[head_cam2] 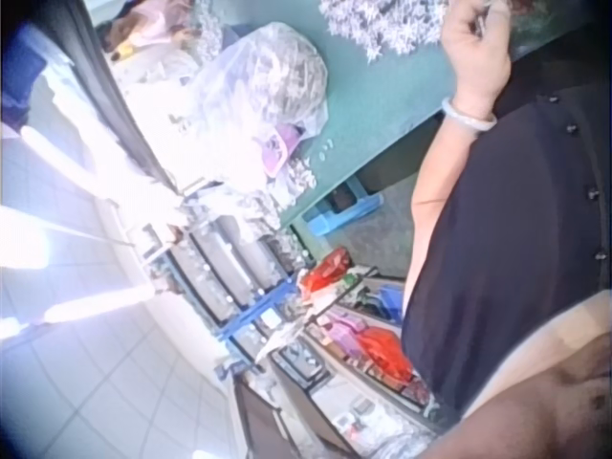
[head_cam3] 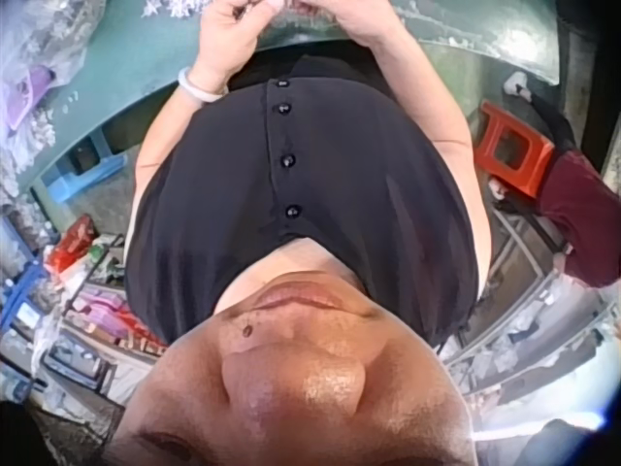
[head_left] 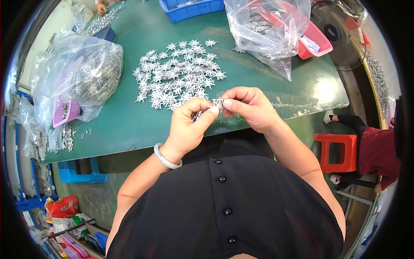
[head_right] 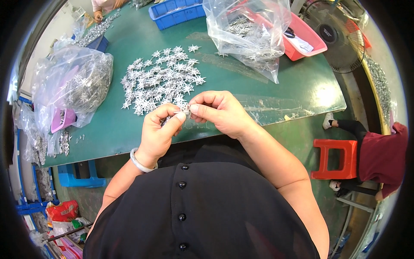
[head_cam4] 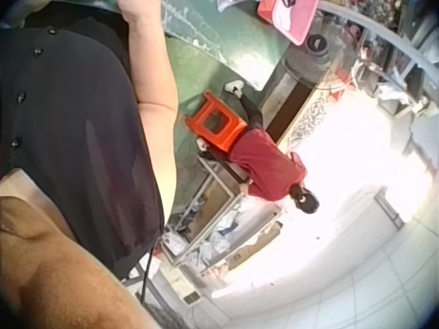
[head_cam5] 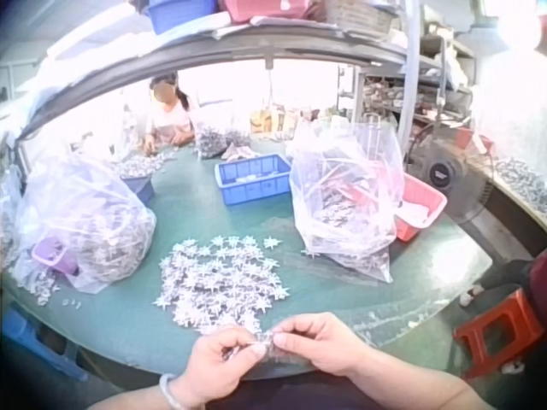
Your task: The person joins small metal components together by hand and later reaches out to adjust an electric fan.
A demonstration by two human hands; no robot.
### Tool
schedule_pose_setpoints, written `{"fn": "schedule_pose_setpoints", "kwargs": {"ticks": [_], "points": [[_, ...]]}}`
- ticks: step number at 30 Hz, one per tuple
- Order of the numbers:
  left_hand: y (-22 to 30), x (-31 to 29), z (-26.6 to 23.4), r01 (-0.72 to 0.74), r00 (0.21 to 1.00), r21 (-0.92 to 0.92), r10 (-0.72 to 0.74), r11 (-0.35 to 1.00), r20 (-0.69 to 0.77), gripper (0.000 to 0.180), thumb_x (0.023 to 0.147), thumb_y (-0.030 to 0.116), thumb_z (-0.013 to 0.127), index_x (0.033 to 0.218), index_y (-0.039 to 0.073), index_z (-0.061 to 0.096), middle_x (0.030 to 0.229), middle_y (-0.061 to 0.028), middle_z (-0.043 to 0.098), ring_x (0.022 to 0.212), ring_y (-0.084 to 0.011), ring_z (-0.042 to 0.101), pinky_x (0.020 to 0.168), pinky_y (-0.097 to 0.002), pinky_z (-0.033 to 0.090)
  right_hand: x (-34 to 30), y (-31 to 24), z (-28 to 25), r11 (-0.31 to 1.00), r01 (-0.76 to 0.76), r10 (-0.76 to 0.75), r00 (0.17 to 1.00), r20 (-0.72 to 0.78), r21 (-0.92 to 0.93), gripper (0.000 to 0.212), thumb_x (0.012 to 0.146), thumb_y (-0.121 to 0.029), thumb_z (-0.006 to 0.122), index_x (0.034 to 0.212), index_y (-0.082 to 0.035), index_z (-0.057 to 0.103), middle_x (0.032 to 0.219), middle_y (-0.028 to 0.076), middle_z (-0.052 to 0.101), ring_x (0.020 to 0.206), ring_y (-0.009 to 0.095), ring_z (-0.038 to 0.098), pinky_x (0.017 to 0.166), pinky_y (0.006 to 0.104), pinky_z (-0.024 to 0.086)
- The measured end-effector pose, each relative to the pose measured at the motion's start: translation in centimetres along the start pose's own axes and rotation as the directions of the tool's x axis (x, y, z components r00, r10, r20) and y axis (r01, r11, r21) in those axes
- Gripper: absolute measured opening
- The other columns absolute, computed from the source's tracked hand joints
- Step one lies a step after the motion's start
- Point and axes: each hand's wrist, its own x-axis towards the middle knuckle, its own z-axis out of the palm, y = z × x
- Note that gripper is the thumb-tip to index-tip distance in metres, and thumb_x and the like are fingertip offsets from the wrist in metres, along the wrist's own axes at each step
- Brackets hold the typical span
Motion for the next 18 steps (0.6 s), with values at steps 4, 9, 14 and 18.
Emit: {"fn": "schedule_pose_setpoints", "kwargs": {"ticks": [4, 9, 14, 18], "points": [[0.6, -0.5, 0.2, 0.144, 0.989, -0.139, -0.140, 0.980, 0.039, 0.004, 0.082, 0.007, 0.054, 0.079, 0.004, 0.055, 0.066, -0.0009, 0.052, 0.054, -0.0063, 0.046, 0.048, -0.0190, 0.035, -0.7, -0.1, 0.2, 1.000, 0.017, -0.017, 1.000, 0.012, 0.013, 0.014, 0.083, -0.011, 0.055, 0.090, 0.000, 0.060, 0.077, 0.002, 0.060, 0.069, 0.007, 0.054, 0.065, 0.0215, 0.045], [1.2, -1.1, 0.7, 0.268, 0.963, -0.347, -0.259, 0.899, 0.075, 0.008, 0.083, 0.010, 0.053, 0.079, 0.004, 0.056, 0.064, 0.0004, 0.052, 0.053, -0.0050, 0.046, 0.045, -0.0179, 0.035, -1.7, -0.2, 0.4, 0.999, 0.047, -0.048, 0.999, 0.024, 0.013, 0.014, 0.084, -0.012, 0.055, 0.090, 0.000, 0.060, 0.077, 0.002, 0.060, 0.068, 0.007, 0.054, 0.065, 0.0212, 0.045], [1.5, -1.9, 1.1, 0.309, 0.951, -0.410, -0.289, 0.858, 0.113, 0.007, 0.084, 0.011, 0.051, 0.080, 0.006, 0.055, 0.068, -0.0021, 0.054, 0.054, -0.0080, 0.048, 0.046, -0.0201, 0.036, -2.9, -0.4, 0.7, 0.997, 0.077, -0.077, 0.997, 0.024, -0.017, 0.015, 0.084, -0.014, 0.055, 0.090, -0.001, 0.060, 0.076, 0.001, 0.059, 0.068, 0.006, 0.052, 0.064, 0.0211, 0.044], [2.0, -2.4, 1.6, 0.342, 0.939, -0.441, -0.321, 0.830, 0.124, 0.009, 0.085, 0.012, 0.050, 0.080, 0.006, 0.054, 0.069, -0.0028, 0.055, 0.055, -0.0086, 0.048, 0.045, -0.0206, 0.036, -3.7, -0.7, 0.9, 0.996, 0.089, -0.089, 0.996, 0.013, -0.015, 0.014, 0.084, -0.011, 0.053, 0.090, 0.001, 0.060, 0.075, 0.003, 0.059, 0.068, 0.008, 0.053, 0.064, 0.0225, 0.044]]}}
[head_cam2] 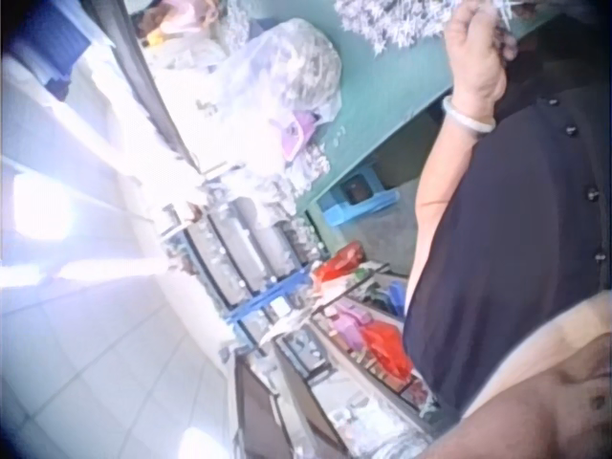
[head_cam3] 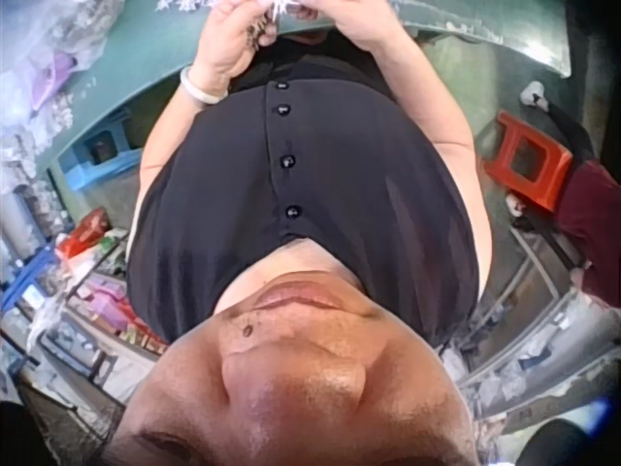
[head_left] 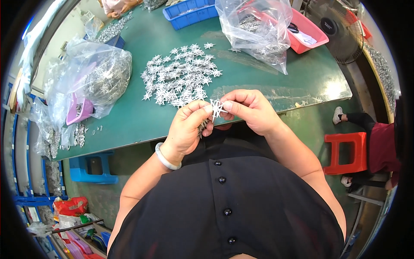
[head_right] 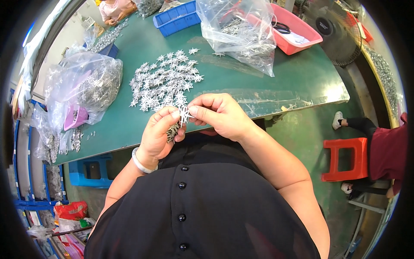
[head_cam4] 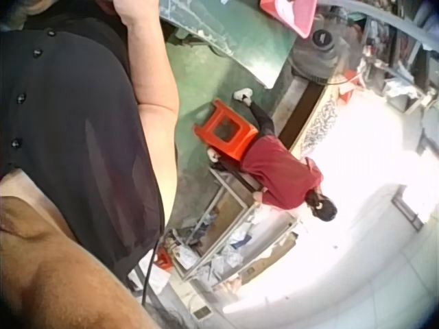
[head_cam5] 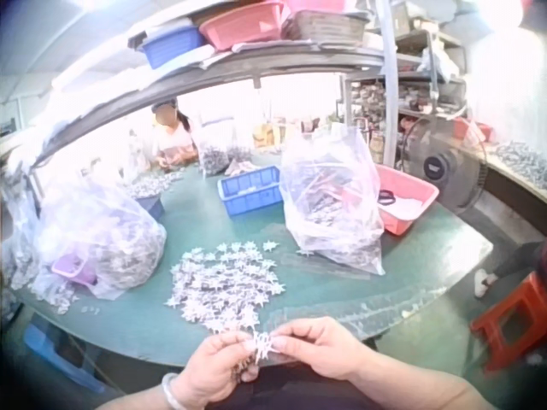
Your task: The person joins small metal components together by hand and later reaches out to adjust an electric fan.
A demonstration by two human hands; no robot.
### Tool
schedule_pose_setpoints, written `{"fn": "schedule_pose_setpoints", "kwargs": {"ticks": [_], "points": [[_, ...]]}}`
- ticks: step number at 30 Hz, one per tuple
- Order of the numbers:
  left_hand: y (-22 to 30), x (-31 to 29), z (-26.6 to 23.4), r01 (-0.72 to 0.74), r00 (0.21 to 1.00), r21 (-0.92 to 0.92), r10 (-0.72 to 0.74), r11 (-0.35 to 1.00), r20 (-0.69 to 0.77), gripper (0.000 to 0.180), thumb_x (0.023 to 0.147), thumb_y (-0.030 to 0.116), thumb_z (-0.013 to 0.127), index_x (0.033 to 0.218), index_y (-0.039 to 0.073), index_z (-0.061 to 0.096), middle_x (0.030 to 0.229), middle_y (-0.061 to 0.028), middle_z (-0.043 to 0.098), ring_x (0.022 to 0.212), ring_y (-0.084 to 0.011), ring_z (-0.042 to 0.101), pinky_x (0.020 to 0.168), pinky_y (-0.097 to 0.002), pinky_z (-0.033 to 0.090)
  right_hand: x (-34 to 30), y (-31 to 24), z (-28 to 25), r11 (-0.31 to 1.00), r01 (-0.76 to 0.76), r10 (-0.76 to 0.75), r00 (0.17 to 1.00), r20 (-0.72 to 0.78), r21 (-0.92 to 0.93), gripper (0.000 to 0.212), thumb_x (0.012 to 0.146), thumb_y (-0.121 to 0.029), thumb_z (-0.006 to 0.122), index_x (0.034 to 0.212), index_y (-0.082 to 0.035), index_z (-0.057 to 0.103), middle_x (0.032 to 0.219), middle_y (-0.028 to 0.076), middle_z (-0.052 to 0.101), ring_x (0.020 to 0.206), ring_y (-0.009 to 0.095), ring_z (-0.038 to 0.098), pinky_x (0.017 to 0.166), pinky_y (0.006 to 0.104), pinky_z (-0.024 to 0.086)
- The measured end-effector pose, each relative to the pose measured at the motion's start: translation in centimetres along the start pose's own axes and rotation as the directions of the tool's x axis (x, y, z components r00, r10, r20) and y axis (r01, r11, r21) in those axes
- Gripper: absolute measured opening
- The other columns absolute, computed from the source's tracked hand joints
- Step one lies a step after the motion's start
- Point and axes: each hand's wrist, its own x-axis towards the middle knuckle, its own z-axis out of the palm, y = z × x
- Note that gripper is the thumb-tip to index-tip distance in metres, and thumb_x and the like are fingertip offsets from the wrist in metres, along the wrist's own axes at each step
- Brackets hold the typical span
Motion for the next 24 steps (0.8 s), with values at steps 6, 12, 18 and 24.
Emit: {"fn": "schedule_pose_setpoints", "kwargs": {"ticks": [6, 12, 18, 24], "points": [[-0.8, -0.6, 0.0, -0.185, 0.983, 0.221, 0.184, 0.957, 0.027, 0.010, 0.086, 0.013, 0.052, 0.085, 0.004, 0.057, 0.071, -0.0019, 0.053, 0.058, -0.0068, 0.046, 0.049, -0.0189, 0.036, -0.8, 0.2, 0.2, 0.993, 0.038, -0.043, 0.998, 0.044, 0.111, 0.011, 0.080, -0.003, 0.057, 0.090, 0.002, 0.060, 0.081, 0.003, 0.059, 0.069, 0.007, 0.052, 0.063, 0.0212, 0.043], [-0.4, -0.5, -0.4, -0.513, 0.819, 0.690, 0.532, 0.511, 0.215, 0.011, 0.083, 0.006, 0.055, 0.091, 0.001, 0.061, 0.076, -0.0017, 0.053, 0.062, -0.0064, 0.045, 0.053, -0.0189, 0.034, -0.7, 0.0, 0.5, 0.858, 0.326, -0.347, 0.938, 0.020, -0.396, 0.010, 0.075, 0.001, 0.059, 0.085, -0.001, 0.062, 0.078, 0.005, 0.059, 0.071, 0.010, 0.055, 0.063, 0.0232, 0.043], [0.0, -0.4, -0.4, -0.583, 0.736, 0.724, 0.618, 0.369, 0.277, 0.012, 0.080, 0.003, 0.057, 0.091, 0.002, 0.062, 0.079, -0.0040, 0.055, 0.067, -0.0090, 0.046, 0.059, -0.0208, 0.036, -0.4, -0.2, 0.9, 0.784, 0.373, -0.425, 0.905, 0.009, -0.496, 0.011, 0.074, 0.002, 0.060, 0.084, -0.001, 0.063, 0.078, 0.007, 0.060, 0.071, 0.013, 0.056, 0.064, 0.0243, 0.043], [0.1, -0.3, -0.9, -0.643, 0.656, 0.693, 0.702, 0.327, 0.278, 0.019, 0.075, -0.001, 0.061, 0.094, 0.004, 0.063, 0.075, -0.0046, 0.053, 0.062, -0.0099, 0.047, 0.053, -0.0213, 0.037, 0.0, 0.1, 1.5, 0.643, 0.476, -0.561, 0.826, 0.054, -0.600, 0.014, 0.072, 0.005, 0.060, 0.085, -0.001, 0.062, 0.080, 0.008, 0.059, 0.070, 0.015, 0.057, 0.061, 0.0244, 0.045]]}}
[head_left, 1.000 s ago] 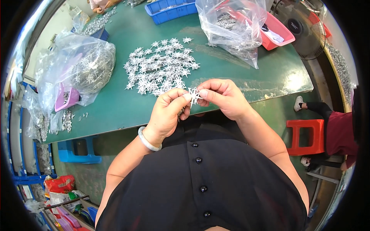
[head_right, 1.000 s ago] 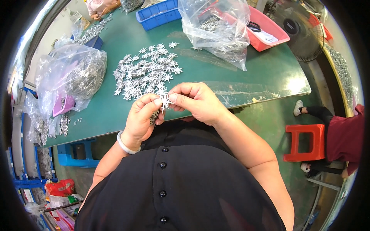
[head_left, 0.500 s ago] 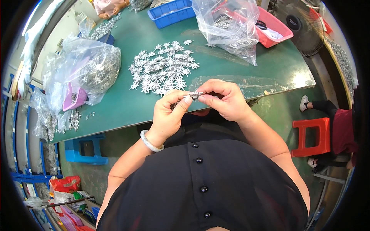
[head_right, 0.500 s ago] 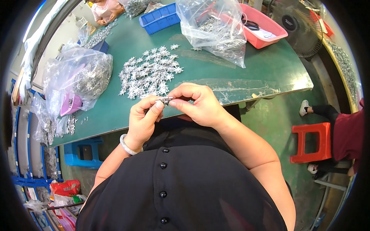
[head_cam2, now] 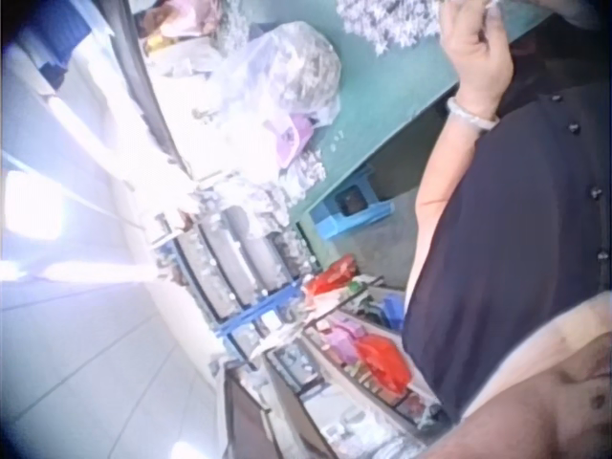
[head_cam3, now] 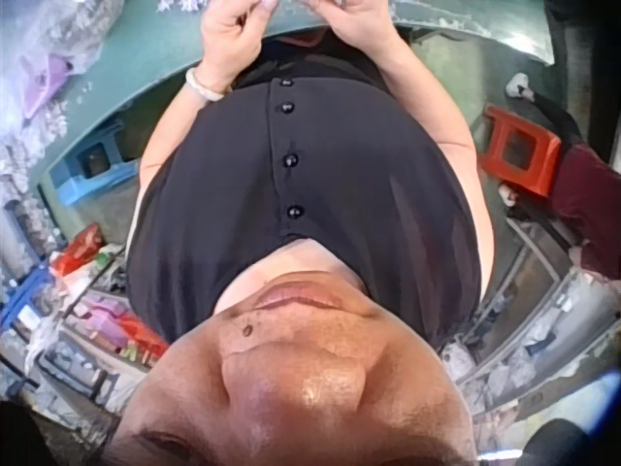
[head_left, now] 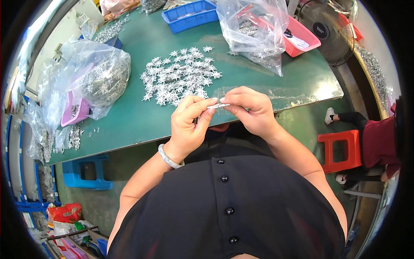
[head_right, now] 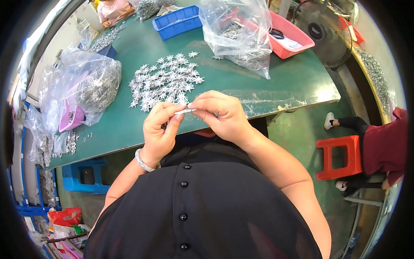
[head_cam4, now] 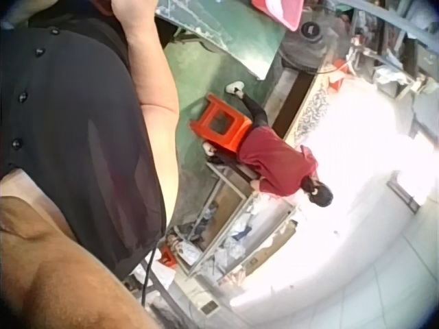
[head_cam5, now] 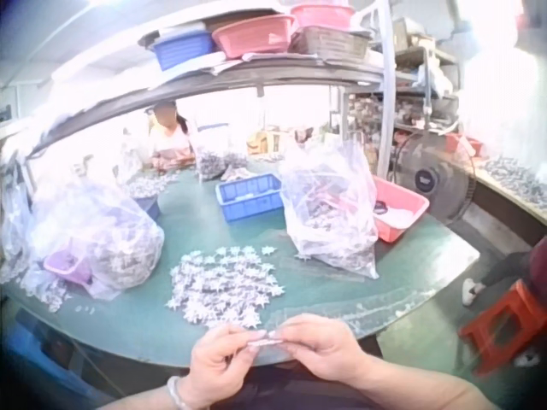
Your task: The person joins small metal components together by hand and later reaches out to adjust an electric fan.
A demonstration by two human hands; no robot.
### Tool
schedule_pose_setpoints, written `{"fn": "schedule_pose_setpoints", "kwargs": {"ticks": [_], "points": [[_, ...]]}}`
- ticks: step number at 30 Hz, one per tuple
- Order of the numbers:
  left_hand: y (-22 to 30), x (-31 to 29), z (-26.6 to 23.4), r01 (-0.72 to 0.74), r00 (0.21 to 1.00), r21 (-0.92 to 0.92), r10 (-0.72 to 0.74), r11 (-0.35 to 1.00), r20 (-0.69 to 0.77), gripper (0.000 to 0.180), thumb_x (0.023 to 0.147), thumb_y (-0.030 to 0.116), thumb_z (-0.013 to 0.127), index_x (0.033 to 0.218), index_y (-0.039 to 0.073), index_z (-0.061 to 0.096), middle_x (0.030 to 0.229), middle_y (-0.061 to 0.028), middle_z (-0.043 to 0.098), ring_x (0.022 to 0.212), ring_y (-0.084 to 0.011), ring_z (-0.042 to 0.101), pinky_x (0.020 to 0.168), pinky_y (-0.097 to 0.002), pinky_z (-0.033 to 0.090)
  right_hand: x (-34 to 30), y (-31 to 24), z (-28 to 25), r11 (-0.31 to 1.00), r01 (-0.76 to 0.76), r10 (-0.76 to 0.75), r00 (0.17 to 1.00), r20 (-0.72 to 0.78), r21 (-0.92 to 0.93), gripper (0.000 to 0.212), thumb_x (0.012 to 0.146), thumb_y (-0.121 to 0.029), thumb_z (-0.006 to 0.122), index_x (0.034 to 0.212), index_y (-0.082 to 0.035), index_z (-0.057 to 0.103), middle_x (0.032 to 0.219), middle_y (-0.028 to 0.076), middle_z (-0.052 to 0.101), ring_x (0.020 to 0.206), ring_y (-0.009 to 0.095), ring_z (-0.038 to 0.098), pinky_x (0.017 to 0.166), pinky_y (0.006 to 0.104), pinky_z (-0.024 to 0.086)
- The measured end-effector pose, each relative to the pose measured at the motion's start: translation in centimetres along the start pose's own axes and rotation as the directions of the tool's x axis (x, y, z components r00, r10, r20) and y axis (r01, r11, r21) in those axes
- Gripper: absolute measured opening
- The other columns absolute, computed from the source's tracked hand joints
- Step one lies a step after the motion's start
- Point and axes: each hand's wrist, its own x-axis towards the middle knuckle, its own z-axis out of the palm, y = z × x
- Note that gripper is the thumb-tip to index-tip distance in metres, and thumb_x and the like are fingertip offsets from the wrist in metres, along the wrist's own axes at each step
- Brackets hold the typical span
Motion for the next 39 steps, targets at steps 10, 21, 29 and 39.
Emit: {"fn": "schedule_pose_setpoints", "kwargs": {"ticks": [10, 21, 29, 39], "points": [[-1.4, -0.1, -1.1, 0.046, 0.996, -0.034, -0.043, 0.998, 0.074, 0.015, 0.083, 0.005, 0.055, 0.095, 0.000, 0.061, 0.076, -0.0032, 0.053, 0.064, -0.0085, 0.047, 0.056, -0.0201, 0.037, 1.3, -0.3, 0.6, 0.997, 0.009, -0.006, 0.999, 0.042, -0.077, 0.013, 0.072, 0.005, 0.061, 0.084, 0.000, 0.061, 0.078, 0.008, 0.058, 0.066, 0.015, 0.056, 0.058, 0.0243, 0.044], [-2.2, 0.3, -0.4, 0.372, 0.926, -0.307, -0.327, 0.876, 0.191, 0.010, 0.084, 0.008, 0.053, 0.084, 0.000, 0.058, 0.072, -0.0020, 0.050, 0.056, -0.0055, 0.045, 0.049, -0.0186, 0.035, 0.8, 1.4, 0.3, 0.853, -0.431, 0.417, 0.902, 0.112, 0.294, 0.009, 0.078, -0.004, 0.058, 0.085, 0.001, 0.061, 0.071, -0.001, 0.055, 0.061, 0.003, 0.048, 0.054, 0.0185, 0.039], [-2.7, 0.6, 0.0, 0.344, 0.934, -0.222, -0.308, 0.912, 0.183, 0.009, 0.084, 0.006, 0.052, 0.082, 0.000, 0.058, 0.071, -0.0017, 0.051, 0.056, -0.0052, 0.045, 0.049, -0.0183, 0.035, 1.0, 2.5, -0.1, 0.712, -0.550, 0.542, 0.826, 0.156, 0.436, 0.012, 0.080, -0.010, 0.057, 0.085, 0.000, 0.061, 0.069, -0.002, 0.056, 0.062, 0.003, 0.048, 0.055, 0.0174, 0.040], [-2.7, 0.9, 0.5, 0.346, 0.931, -0.149, -0.320, 0.926, 0.174, 0.005, 0.077, 0.003, 0.057, 0.077, -0.001, 0.060, 0.068, -0.0026, 0.051, 0.061, -0.0081, 0.044, 0.056, -0.0213, 0.035, 1.3, 2.8, -0.8, 0.584, -0.630, 0.606, 0.758, 0.241, 0.513, 0.009, 0.079, -0.008, 0.057, 0.082, 0.000, 0.061, 0.072, 0.002, 0.058, 0.063, 0.007, 0.051, 0.060, 0.0210, 0.042]]}}
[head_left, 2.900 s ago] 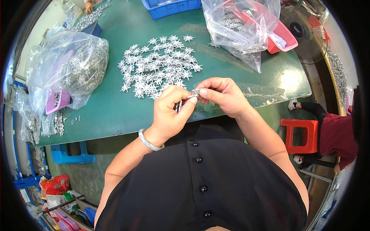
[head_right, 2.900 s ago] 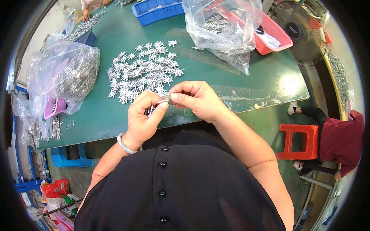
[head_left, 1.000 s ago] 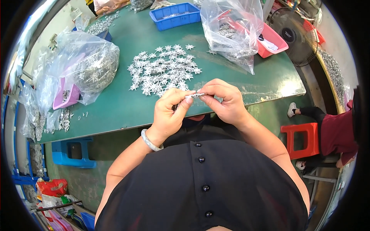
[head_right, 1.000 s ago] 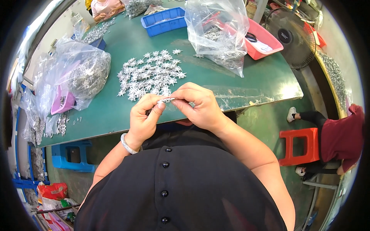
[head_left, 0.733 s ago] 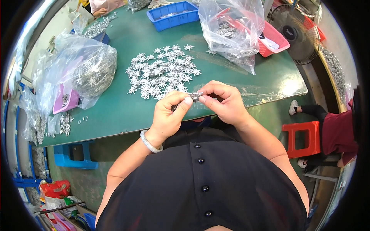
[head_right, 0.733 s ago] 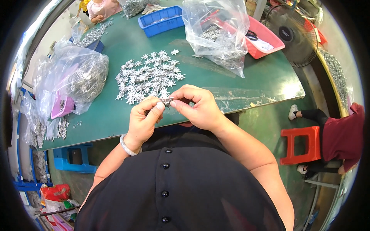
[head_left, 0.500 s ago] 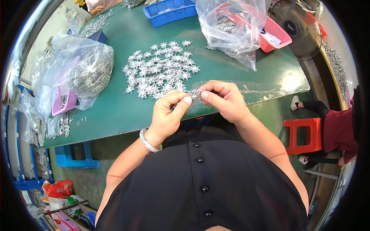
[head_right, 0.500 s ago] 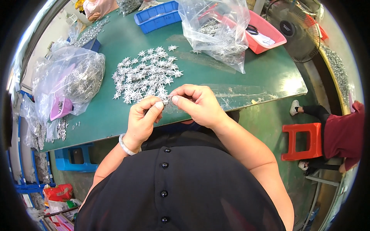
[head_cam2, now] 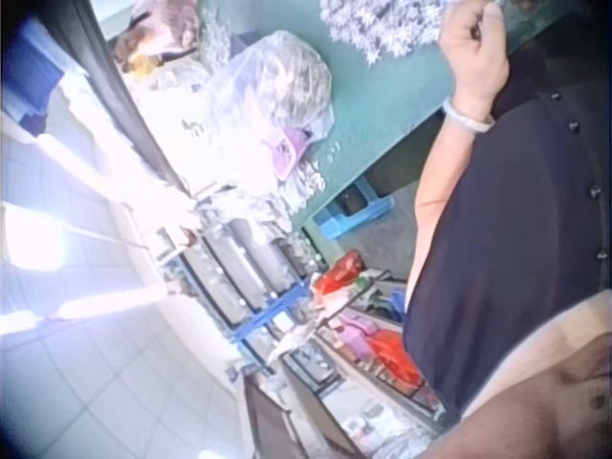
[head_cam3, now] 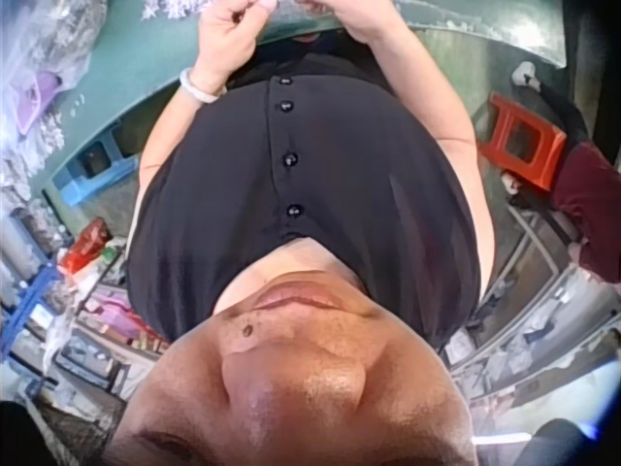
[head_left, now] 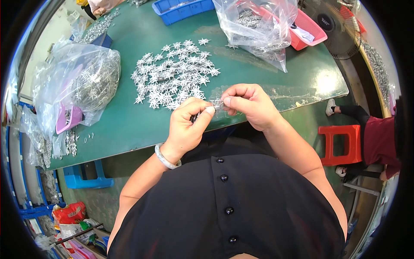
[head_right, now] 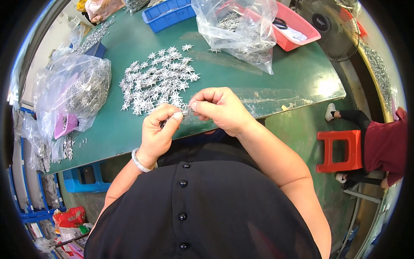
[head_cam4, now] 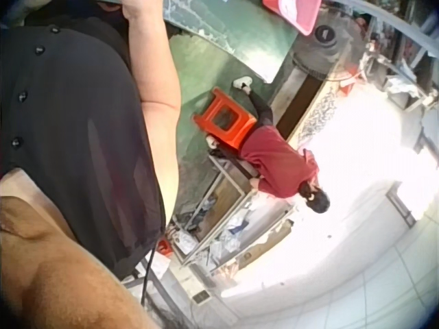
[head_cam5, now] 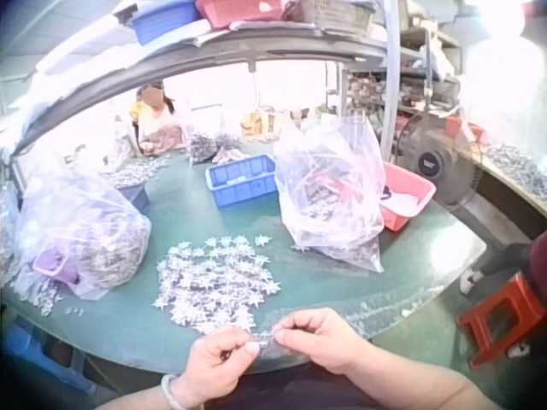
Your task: The person joins small metal components together by hand and later reaches out to adjust an electric fan.
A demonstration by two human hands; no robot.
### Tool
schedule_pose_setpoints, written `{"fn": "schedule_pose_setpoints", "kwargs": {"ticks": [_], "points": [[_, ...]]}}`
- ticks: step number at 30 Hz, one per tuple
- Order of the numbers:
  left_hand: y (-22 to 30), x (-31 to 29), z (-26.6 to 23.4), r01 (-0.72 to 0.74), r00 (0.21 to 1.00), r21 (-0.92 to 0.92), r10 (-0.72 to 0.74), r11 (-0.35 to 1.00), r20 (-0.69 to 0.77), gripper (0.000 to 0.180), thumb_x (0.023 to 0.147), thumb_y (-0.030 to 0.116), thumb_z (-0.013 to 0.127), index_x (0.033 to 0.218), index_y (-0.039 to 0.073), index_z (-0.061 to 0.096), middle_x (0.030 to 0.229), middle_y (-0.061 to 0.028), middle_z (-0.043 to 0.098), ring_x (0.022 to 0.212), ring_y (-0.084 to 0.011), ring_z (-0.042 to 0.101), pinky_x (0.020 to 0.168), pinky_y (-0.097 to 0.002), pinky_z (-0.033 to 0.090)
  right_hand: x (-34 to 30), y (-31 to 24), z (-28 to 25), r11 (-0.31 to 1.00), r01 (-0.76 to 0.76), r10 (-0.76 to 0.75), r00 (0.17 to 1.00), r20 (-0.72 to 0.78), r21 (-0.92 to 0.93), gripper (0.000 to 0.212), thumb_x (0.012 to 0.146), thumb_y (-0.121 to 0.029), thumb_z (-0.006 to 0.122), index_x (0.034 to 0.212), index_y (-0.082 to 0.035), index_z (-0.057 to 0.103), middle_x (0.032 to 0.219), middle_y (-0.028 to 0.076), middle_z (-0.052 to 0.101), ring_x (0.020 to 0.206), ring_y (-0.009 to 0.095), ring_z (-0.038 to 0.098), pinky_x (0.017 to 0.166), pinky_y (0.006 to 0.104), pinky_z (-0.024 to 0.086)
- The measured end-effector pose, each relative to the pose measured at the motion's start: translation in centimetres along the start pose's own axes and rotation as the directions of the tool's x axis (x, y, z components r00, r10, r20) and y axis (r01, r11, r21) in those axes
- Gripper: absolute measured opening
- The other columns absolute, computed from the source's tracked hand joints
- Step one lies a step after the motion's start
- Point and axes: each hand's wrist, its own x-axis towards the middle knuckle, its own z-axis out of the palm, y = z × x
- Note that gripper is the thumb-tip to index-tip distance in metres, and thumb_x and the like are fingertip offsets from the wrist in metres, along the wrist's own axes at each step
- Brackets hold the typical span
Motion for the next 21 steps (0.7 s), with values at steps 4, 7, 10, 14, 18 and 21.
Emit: {"fn": "schedule_pose_setpoints", "kwargs": {"ticks": [4, 7, 10, 14, 18, 21], "points": [[-0.1, 0.0, -0.1, 0.033, 0.999, -0.030, -0.033, 0.999, 0.003, 0.005, 0.077, 0.003, 0.057, 0.077, -0.001, 0.060, 0.068, -0.0026, 0.051, 0.061, -0.0082, 0.043, 0.056, -0.0214, 0.035, 0.0, 0.0, 0.1, 0.999, -0.047, 0.047, 0.999, -0.013, -0.002, 0.008, 0.079, -0.008, 0.057, 0.080, -0.001, 0.061, 0.071, 0.002, 0.058, 0.063, 0.008, 0.050, 0.059, 0.0209, 0.042], [-0.3, -0.1, -0.3, 0.055, 0.998, -0.035, -0.054, 0.998, 0.014, 0.005, 0.077, 0.004, 0.057, 0.077, -0.001, 0.060, 0.068, -0.0028, 0.051, 0.061, -0.0084, 0.044, 0.056, -0.0215, 0.035, 0.2, 0.0, 0.1, 0.998, -0.069, 0.069, 0.998, -0.005, -0.006, 0.008, 0.078, -0.008, 0.057, 0.079, -0.001, 0.061, 0.070, 0.002, 0.057, 0.062, 0.008, 0.050, 0.059, 0.0209, 0.041], [-0.8, -0.3, -0.4, 0.039, 0.998, -0.047, -0.037, 0.998, 0.044, 0.008, 0.083, 0.003, 0.051, 0.079, -0.001, 0.057, 0.071, -0.0005, 0.051, 0.057, -0.0044, 0.043, 0.050, -0.0186, 0.034, 0.3, 0.0, 0.3, 0.996, -0.090, 0.090, 0.996, 0.004, -0.003, 0.008, 0.078, -0.008, 0.056, 0.078, -0.001, 0.060, 0.070, 0.002, 0.057, 0.061, 0.008, 0.050, 0.058, 0.0211, 0.041], [-1.0, -0.4, -0.4, 0.155, 0.987, -0.160, -0.145, 0.975, 0.068, 0.010, 0.084, 0.006, 0.051, 0.080, 0.000, 0.058, 0.068, -0.0002, 0.051, 0.054, -0.0044, 0.043, 0.049, -0.0184, 0.034, 0.5, 0.2, 0.3, 0.991, -0.134, 0.134, 0.991, 0.002, 0.017, 0.008, 0.078, -0.008, 0.056, 0.077, -0.001, 0.060, 0.070, 0.002, 0.057, 0.061, 0.008, 0.050, 0.058, 0.0213, 0.041], [-0.5, -0.5, -0.3, 0.284, 0.959, -0.277, -0.271, 0.918, 0.086, 0.012, 0.084, 0.009, 0.051, 0.079, 0.001, 0.058, 0.063, -0.0002, 0.051, 0.053, -0.0047, 0.043, 0.048, -0.0185, 0.034, 0.7, 0.3, 0.1, 0.985, -0.169, 0.169, 0.986, -0.001, 0.030, 0.008, 0.078, -0.008, 0.055, 0.078, -0.002, 0.060, 0.070, 0.003, 0.058, 0.061, 0.009, 0.051, 0.058, 0.0216, 0.042], [-0.4, -0.4, -0.5, 0.399, 0.916, -0.384, -0.385, 0.833, 0.116, 0.013, 0.085, 0.011, 0.050, 0.078, 0.003, 0.057, 0.061, -0.0002, 0.051, 0.053, -0.0051, 0.044, 0.047, -0.0186, 0.034, 0.8, 0.4, 0.0, 0.982, -0.178, 0.177, 0.984, 0.013, 0.061, 0.008, 0.079, -0.007, 0.054, 0.080, 0.000, 0.059, 0.072, 0.004, 0.058, 0.062, 0.009, 0.052, 0.058, 0.0215, 0.043]]}}
